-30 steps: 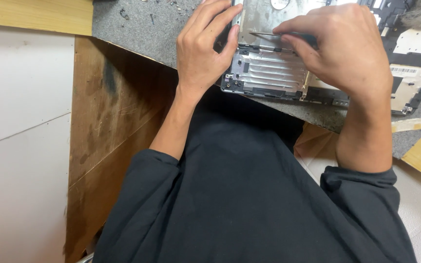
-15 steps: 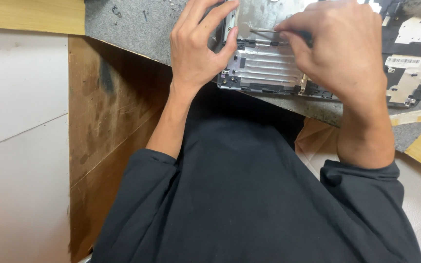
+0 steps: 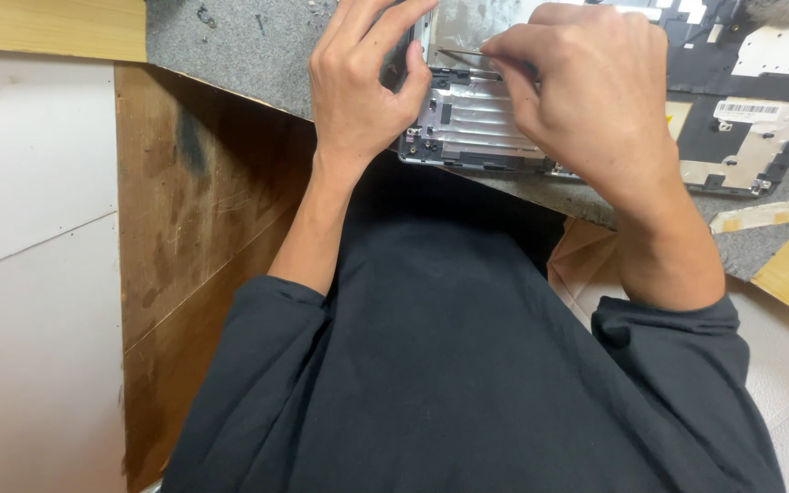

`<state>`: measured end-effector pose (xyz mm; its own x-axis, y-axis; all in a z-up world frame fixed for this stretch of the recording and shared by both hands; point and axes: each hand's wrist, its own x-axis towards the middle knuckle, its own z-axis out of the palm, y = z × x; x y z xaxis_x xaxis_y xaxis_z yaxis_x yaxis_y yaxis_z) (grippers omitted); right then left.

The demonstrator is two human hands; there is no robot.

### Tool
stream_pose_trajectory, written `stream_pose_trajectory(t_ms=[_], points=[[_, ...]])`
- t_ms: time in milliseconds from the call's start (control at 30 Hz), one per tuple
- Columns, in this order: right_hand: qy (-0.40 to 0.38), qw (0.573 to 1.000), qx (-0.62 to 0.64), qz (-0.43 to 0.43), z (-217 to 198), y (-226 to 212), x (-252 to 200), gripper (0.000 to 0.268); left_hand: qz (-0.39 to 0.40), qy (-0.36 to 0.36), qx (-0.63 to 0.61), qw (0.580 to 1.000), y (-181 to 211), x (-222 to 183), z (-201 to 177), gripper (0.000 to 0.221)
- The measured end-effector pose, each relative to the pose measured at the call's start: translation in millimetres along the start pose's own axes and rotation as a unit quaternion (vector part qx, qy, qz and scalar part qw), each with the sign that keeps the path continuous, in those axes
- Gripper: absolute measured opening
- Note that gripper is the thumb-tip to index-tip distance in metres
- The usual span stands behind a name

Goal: A person disassembles a laptop by removing motherboard screws with a screwdriver, cleaning components with a brush, and prying parts loose.

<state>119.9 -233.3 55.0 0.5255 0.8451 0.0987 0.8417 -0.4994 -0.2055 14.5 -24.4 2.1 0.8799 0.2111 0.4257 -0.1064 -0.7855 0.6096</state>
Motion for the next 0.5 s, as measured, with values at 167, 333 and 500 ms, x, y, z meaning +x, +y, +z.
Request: stream_pose_trajectory(t_ms=[167, 333, 500], points=[[-0.044, 0.999, 0.011, 0.017, -6.3, 6.0, -1.8, 0.013, 0.004, 0.007, 0.0, 1.0, -3.9, -1.5, -0.2, 0.035], [-0.007, 1.0, 0.0, 0.004, 0.8, -1.6, 1.3, 0.014, 0.0, -0.002, 0.006, 1.0, -2.4, -0.9, -0.5, 0.035], [-0.028, 0.999, 0.033, 0.008, -2.7, 6.8, 0.6, 0.011, 0.001, -0.001, 0.015, 1.0, -3.1, -2.2, -0.1, 0.034]])
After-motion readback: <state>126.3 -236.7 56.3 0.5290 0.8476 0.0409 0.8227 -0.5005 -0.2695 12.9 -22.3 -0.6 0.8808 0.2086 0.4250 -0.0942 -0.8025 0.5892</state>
